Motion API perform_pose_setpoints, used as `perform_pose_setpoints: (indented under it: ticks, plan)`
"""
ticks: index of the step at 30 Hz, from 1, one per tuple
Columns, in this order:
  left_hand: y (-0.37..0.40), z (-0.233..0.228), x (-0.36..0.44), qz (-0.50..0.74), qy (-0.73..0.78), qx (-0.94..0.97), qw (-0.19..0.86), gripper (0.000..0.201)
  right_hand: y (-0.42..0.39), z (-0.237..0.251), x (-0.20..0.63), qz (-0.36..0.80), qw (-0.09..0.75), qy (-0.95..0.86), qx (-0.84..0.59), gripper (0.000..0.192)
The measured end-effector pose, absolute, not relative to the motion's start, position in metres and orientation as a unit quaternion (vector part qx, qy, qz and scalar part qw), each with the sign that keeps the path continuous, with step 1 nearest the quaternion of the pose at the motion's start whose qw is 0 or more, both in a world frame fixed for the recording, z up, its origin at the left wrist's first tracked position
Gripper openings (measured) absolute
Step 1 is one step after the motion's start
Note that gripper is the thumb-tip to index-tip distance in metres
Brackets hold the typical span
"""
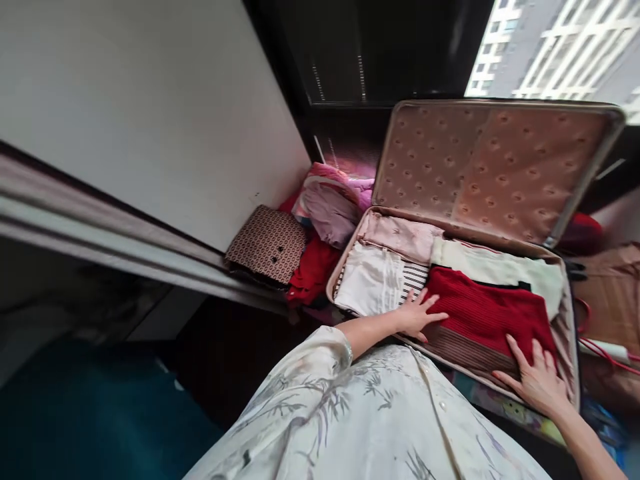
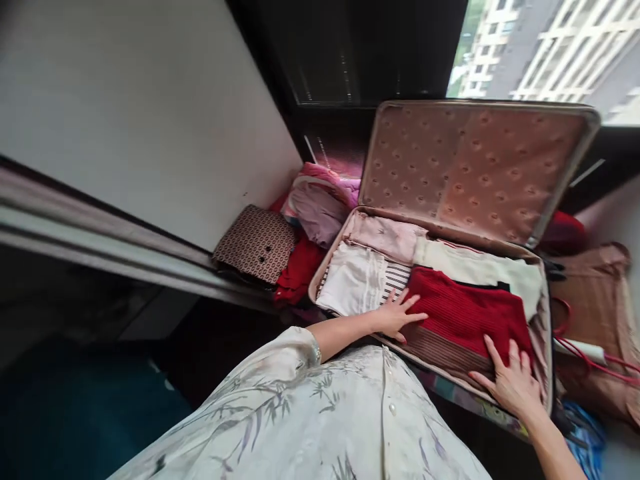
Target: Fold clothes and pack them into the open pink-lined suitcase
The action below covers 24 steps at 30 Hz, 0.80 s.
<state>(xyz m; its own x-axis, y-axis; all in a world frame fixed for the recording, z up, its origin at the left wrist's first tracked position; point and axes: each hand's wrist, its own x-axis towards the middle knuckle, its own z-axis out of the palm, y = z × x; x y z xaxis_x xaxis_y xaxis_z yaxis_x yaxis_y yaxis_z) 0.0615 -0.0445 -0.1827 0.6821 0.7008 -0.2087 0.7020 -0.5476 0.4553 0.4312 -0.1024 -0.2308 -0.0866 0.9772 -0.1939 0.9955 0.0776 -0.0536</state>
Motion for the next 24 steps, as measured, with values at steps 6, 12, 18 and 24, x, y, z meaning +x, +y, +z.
perform_pose_setpoints:
  ticks: [6, 12, 18, 24]
  plan:
    - [-0.071, -0.175, -0.070, 0.339, 0.591, 0.695, 0.229, 0.032, -0.115, -0.210, 0.414, -0.033, 0.135, 0.740, 0.658, 0.077]
    - [-0.113, -0.222, -0.256, 0.269, 0.822, 0.452, 0.219, 0.068, -0.099, -0.170, 0.300, -0.017, 0.136, 0.774, 0.618, 0.069]
    - [-0.122, -0.277, -0.317, -0.025, 0.822, 0.474, 0.315, 0.112, -0.077, -0.153, 0.201, -0.095, 0.142, 0.797, 0.580, 0.061]
    - [-0.103, -0.257, -0.345, -0.009, 0.785, 0.540, 0.304, 0.068, -0.073, -0.153, 0.154, -0.132, 0.091, 0.806, 0.570, 0.060]
